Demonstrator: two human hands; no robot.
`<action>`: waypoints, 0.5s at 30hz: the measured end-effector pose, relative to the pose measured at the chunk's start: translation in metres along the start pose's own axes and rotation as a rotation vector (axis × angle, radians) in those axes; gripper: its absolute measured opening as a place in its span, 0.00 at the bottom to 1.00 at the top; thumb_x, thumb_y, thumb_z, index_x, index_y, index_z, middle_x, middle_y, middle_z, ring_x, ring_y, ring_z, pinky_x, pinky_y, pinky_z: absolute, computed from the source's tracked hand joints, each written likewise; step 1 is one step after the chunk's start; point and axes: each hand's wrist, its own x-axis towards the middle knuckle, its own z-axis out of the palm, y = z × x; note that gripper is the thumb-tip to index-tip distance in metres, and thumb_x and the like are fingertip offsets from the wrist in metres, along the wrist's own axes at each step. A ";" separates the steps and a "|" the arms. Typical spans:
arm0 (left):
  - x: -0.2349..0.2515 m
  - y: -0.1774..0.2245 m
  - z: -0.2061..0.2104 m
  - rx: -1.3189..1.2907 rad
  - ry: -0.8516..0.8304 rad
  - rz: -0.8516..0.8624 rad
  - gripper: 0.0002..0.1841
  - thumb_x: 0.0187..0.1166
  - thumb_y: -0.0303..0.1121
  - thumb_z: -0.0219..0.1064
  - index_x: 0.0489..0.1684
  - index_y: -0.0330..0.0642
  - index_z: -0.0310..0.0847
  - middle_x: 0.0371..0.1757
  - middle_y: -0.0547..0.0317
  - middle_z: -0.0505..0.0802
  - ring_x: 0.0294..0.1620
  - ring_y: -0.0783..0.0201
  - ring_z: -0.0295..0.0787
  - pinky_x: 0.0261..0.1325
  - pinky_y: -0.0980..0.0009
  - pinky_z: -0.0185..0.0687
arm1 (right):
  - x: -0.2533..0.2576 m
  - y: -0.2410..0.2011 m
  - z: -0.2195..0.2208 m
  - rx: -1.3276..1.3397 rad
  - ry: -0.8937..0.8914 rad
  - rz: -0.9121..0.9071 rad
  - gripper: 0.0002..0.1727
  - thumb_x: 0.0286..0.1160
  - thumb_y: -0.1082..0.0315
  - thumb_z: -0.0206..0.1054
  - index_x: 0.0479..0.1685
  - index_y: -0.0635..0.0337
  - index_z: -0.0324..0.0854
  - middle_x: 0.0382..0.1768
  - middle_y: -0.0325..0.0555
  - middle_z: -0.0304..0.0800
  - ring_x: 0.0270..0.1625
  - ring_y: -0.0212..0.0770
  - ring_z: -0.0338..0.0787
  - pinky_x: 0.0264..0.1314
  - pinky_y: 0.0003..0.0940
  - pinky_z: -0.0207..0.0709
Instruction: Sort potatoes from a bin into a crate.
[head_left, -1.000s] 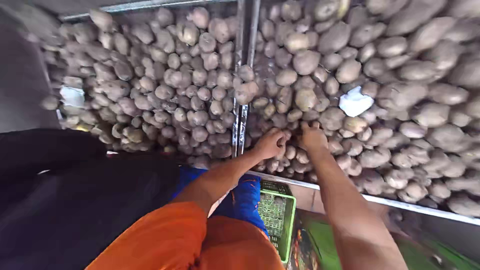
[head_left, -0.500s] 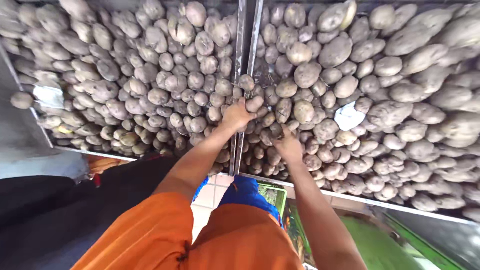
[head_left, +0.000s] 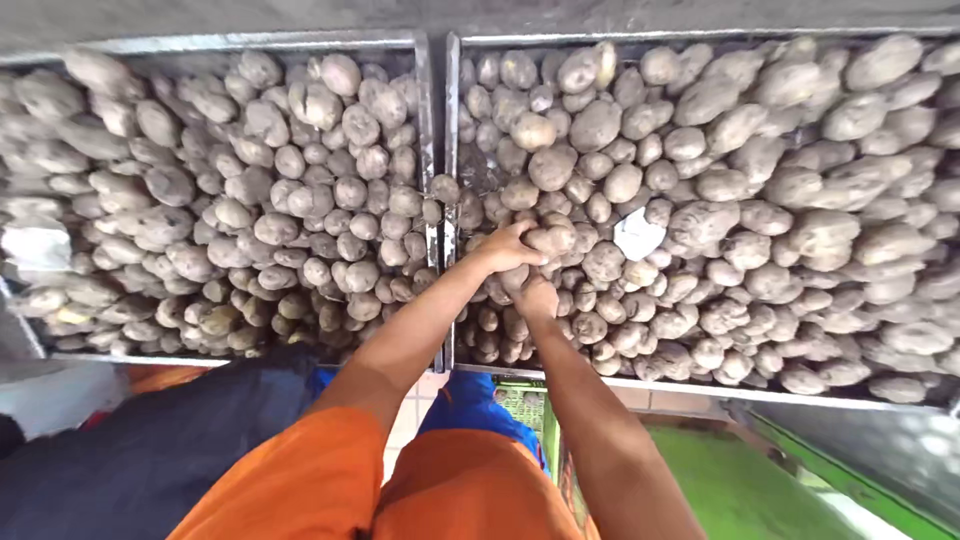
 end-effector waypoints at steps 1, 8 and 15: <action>0.002 0.007 0.004 0.115 -0.014 -0.027 0.44 0.61 0.56 0.83 0.84 0.65 0.71 0.77 0.46 0.84 0.76 0.44 0.82 0.74 0.34 0.76 | 0.004 0.009 -0.003 0.064 -0.032 -0.040 0.41 0.61 0.32 0.70 0.72 0.48 0.80 0.61 0.55 0.91 0.62 0.58 0.91 0.59 0.66 0.82; 0.014 -0.004 0.015 0.175 -0.086 -0.070 0.46 0.62 0.56 0.84 0.86 0.56 0.70 0.76 0.44 0.85 0.78 0.44 0.80 0.79 0.36 0.73 | -0.007 0.086 0.016 0.942 -0.062 -0.370 0.17 0.74 0.62 0.65 0.57 0.58 0.91 0.51 0.44 0.96 0.53 0.32 0.92 0.62 0.39 0.85; -0.028 -0.035 0.035 -0.167 0.088 0.088 0.39 0.63 0.41 0.85 0.79 0.47 0.75 0.69 0.48 0.89 0.68 0.57 0.88 0.72 0.53 0.85 | -0.078 0.146 0.047 1.550 -0.181 -0.238 0.20 0.67 0.63 0.62 0.58 0.59 0.84 0.43 0.40 0.92 0.43 0.34 0.90 0.45 0.37 0.87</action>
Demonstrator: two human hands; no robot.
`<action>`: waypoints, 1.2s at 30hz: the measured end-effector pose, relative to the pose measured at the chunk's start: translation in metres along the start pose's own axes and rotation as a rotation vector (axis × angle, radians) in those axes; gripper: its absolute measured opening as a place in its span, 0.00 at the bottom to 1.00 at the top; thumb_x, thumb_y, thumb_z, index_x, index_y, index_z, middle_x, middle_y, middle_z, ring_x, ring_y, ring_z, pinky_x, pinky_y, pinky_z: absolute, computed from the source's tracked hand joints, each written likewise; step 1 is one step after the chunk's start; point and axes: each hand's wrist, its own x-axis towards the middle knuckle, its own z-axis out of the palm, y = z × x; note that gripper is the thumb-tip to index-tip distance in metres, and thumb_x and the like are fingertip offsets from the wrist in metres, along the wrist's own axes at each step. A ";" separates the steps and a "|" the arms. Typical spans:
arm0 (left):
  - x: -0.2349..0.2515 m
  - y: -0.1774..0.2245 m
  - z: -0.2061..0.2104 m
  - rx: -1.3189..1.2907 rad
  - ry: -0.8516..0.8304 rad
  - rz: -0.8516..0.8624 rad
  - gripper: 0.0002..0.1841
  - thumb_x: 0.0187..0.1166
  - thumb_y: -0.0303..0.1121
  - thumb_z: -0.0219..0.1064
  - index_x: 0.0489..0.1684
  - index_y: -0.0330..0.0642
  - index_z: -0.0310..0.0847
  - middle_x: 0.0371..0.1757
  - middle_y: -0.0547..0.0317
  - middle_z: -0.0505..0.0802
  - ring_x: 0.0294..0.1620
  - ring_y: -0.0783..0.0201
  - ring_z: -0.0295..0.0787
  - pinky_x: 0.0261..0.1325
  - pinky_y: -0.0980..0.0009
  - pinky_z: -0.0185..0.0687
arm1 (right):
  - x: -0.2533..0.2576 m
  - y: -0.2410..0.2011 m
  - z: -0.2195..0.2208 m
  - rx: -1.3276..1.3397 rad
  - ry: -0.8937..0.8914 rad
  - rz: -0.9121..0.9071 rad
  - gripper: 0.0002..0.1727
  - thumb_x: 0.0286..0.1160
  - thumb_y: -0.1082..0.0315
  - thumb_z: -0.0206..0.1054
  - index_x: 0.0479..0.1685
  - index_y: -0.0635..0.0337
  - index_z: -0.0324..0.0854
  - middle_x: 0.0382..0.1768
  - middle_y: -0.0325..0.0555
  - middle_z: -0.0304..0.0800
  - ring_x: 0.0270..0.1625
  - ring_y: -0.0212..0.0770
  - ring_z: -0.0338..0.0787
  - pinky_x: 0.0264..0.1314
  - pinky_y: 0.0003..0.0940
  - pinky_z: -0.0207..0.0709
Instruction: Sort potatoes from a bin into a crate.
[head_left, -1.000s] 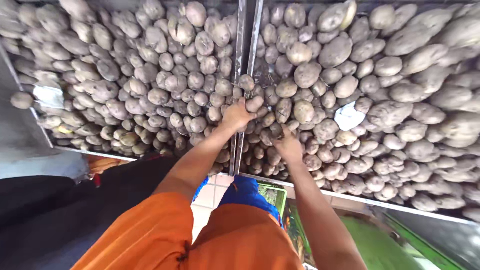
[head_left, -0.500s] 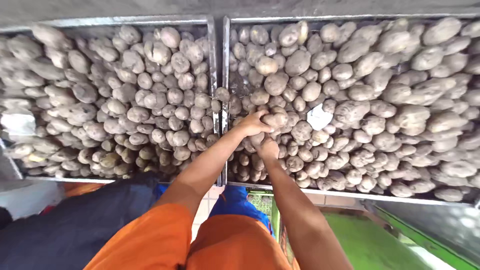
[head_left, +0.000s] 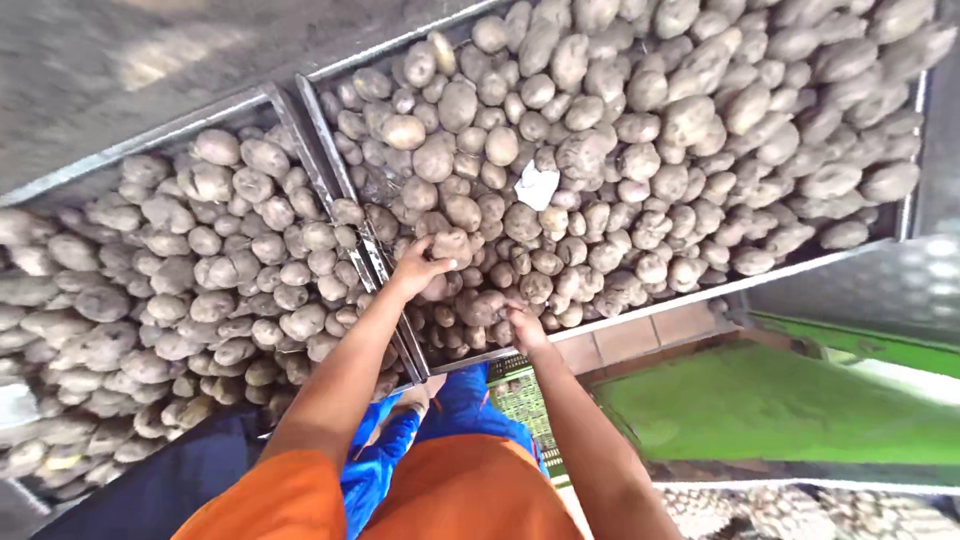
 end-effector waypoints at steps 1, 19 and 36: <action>-0.021 0.003 0.003 -0.085 -0.061 0.032 0.37 0.64 0.37 0.83 0.79 0.44 0.74 0.66 0.49 0.90 0.66 0.60 0.89 0.70 0.58 0.87 | -0.020 0.005 -0.011 0.035 -0.021 -0.013 0.19 0.64 0.63 0.64 0.56 0.57 0.85 0.42 0.39 0.93 0.40 0.34 0.91 0.42 0.38 0.87; -0.246 -0.179 0.354 0.691 -1.085 -0.062 0.29 0.82 0.41 0.70 0.83 0.48 0.75 0.73 0.38 0.86 0.75 0.38 0.82 0.74 0.31 0.73 | -0.360 0.351 -0.171 -0.031 0.796 0.481 0.23 0.89 0.61 0.57 0.79 0.56 0.75 0.55 0.59 0.89 0.49 0.50 0.88 0.47 0.52 0.82; 0.044 0.029 0.164 0.304 -0.074 0.129 0.24 0.68 0.26 0.77 0.66 0.40 0.84 0.78 0.48 0.81 0.79 0.53 0.78 0.80 0.51 0.77 | 0.046 -0.144 -0.116 -1.439 0.275 0.050 0.30 0.78 0.54 0.67 0.80 0.51 0.71 0.73 0.66 0.78 0.61 0.70 0.88 0.57 0.73 0.82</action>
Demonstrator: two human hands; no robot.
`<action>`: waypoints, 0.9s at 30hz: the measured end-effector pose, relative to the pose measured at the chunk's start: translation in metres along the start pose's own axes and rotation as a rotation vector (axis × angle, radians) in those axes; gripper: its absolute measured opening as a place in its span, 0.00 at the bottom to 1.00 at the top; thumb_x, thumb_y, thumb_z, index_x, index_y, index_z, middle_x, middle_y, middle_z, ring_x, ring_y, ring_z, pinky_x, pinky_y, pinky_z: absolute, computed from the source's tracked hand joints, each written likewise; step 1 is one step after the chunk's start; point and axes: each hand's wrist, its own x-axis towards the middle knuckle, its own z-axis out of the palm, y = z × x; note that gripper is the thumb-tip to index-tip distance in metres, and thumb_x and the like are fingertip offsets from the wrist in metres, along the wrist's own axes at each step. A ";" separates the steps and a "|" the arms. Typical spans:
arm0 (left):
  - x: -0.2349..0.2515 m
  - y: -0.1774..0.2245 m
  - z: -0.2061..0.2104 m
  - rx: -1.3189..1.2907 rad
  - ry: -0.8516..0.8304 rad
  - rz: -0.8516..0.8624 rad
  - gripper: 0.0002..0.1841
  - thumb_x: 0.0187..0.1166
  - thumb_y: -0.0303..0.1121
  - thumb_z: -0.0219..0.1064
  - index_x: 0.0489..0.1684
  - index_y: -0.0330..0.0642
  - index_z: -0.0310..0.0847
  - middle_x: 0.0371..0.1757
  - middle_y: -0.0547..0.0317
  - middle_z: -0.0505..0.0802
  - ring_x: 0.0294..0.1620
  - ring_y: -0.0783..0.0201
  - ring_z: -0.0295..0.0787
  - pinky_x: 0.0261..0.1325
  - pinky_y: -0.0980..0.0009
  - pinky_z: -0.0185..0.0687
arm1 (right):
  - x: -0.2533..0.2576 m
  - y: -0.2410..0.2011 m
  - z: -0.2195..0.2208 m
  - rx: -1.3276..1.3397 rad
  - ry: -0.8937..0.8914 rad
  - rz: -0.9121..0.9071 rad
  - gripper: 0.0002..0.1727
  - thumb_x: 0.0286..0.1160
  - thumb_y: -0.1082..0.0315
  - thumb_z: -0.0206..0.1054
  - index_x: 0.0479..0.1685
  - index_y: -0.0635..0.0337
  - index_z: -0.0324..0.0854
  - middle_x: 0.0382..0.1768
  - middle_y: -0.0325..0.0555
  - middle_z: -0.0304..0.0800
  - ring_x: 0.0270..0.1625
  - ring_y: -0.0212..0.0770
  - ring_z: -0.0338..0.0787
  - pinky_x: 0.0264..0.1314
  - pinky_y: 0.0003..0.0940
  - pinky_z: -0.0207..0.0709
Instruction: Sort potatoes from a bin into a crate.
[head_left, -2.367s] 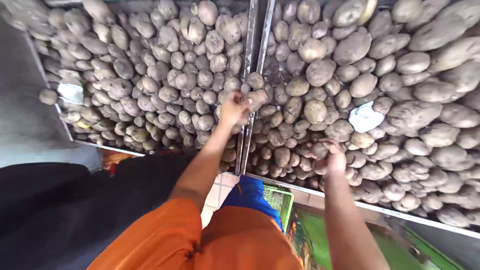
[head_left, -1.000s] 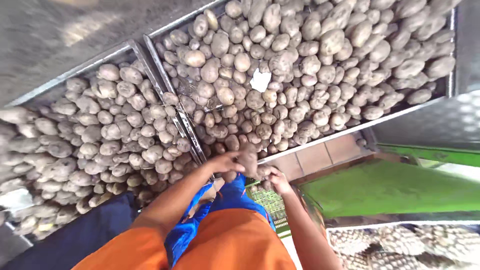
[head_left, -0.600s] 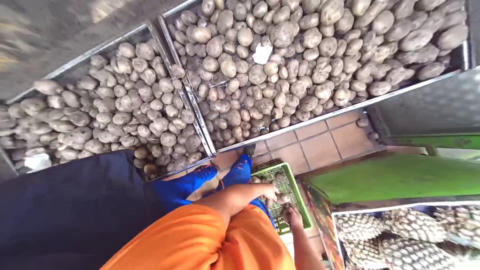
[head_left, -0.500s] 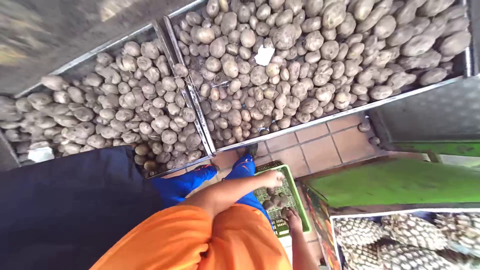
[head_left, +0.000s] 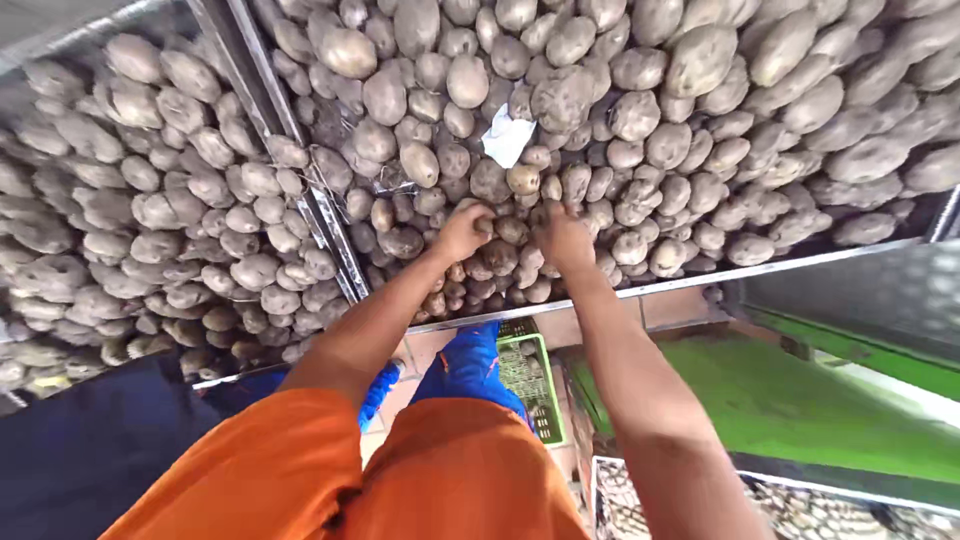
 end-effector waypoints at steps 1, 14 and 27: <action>-0.011 -0.006 -0.005 -0.282 0.099 -0.102 0.23 0.67 0.20 0.71 0.64 0.37 0.84 0.72 0.48 0.86 0.72 0.55 0.84 0.73 0.52 0.83 | 0.012 -0.013 -0.001 -0.121 -0.105 0.055 0.32 0.79 0.53 0.65 0.82 0.53 0.67 0.72 0.71 0.77 0.59 0.75 0.88 0.53 0.75 0.81; -0.031 0.035 0.063 0.454 -0.217 -0.339 0.48 0.67 0.59 0.78 0.90 0.49 0.63 0.85 0.36 0.71 0.61 0.36 0.89 0.58 0.36 0.87 | 0.019 0.063 -0.045 0.255 -0.050 -0.209 0.39 0.52 0.62 0.88 0.73 0.46 0.82 0.70 0.51 0.83 0.69 0.51 0.84 0.69 0.55 0.81; -0.111 0.098 0.105 -1.161 -0.076 -0.297 0.29 0.75 0.46 0.68 0.73 0.43 0.73 0.44 0.59 0.92 0.39 0.66 0.90 0.46 0.64 0.91 | -0.034 0.149 -0.063 -0.033 -0.389 -0.192 0.28 0.69 0.55 0.73 0.71 0.53 0.83 0.71 0.51 0.85 0.64 0.55 0.89 0.64 0.61 0.82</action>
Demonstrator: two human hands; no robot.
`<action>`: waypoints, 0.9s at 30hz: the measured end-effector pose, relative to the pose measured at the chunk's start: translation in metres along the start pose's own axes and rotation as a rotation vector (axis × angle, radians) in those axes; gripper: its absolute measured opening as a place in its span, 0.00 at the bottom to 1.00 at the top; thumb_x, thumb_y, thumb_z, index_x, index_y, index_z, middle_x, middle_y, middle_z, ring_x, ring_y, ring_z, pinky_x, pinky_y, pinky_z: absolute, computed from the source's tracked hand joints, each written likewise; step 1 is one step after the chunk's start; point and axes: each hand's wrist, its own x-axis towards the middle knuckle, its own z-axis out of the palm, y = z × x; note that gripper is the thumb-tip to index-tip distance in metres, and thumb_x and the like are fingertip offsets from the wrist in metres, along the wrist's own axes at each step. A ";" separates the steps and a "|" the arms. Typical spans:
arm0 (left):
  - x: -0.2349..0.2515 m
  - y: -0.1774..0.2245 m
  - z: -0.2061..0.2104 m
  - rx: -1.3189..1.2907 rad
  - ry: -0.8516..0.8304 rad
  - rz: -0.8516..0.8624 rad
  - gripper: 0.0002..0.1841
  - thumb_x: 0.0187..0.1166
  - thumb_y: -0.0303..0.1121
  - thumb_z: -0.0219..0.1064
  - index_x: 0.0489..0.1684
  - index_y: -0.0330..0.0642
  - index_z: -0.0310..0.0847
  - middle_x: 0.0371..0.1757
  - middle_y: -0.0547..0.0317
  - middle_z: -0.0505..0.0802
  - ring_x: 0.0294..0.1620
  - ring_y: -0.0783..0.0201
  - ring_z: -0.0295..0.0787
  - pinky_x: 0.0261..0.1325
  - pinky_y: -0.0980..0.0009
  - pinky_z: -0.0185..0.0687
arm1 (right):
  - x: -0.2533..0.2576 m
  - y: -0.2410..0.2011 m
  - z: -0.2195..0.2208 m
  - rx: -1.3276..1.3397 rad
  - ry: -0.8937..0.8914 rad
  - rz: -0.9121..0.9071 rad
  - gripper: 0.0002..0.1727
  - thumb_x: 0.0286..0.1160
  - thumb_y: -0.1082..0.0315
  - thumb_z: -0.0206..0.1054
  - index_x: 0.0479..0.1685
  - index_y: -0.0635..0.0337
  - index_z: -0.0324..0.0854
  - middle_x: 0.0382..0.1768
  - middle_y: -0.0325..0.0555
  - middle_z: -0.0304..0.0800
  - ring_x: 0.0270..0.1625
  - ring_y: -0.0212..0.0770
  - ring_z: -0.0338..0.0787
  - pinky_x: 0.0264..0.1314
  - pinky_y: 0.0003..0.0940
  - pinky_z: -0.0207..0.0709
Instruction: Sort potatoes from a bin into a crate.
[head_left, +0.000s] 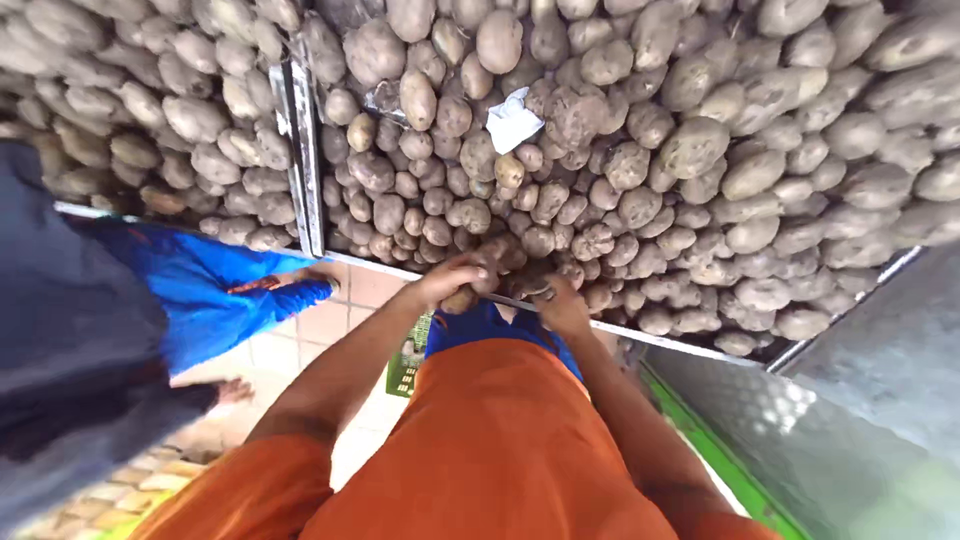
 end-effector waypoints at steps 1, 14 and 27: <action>0.007 -0.012 0.023 -0.002 0.069 -0.001 0.27 0.76 0.44 0.67 0.72 0.40 0.73 0.46 0.57 0.92 0.42 0.65 0.91 0.50 0.62 0.91 | 0.001 -0.008 0.006 -0.254 -0.068 -0.087 0.34 0.69 0.52 0.71 0.79 0.48 0.76 0.82 0.53 0.74 0.64 0.62 0.89 0.58 0.66 0.84; 0.089 -0.043 0.089 0.198 0.519 -0.005 0.36 0.71 0.50 0.79 0.79 0.46 0.74 0.65 0.45 0.90 0.65 0.52 0.89 0.68 0.47 0.84 | 0.005 0.073 -0.023 -0.310 -0.112 -0.475 0.36 0.74 0.49 0.67 0.87 0.39 0.69 0.82 0.48 0.77 0.63 0.57 0.91 0.59 0.62 0.85; 0.115 -0.059 0.101 -0.010 0.693 0.095 0.41 0.64 0.58 0.81 0.78 0.47 0.77 0.71 0.43 0.87 0.74 0.48 0.83 0.75 0.41 0.79 | -0.028 0.134 -0.019 0.896 -0.105 0.003 0.36 0.72 0.69 0.67 0.83 0.60 0.60 0.58 0.52 0.86 0.45 0.41 0.92 0.42 0.40 0.91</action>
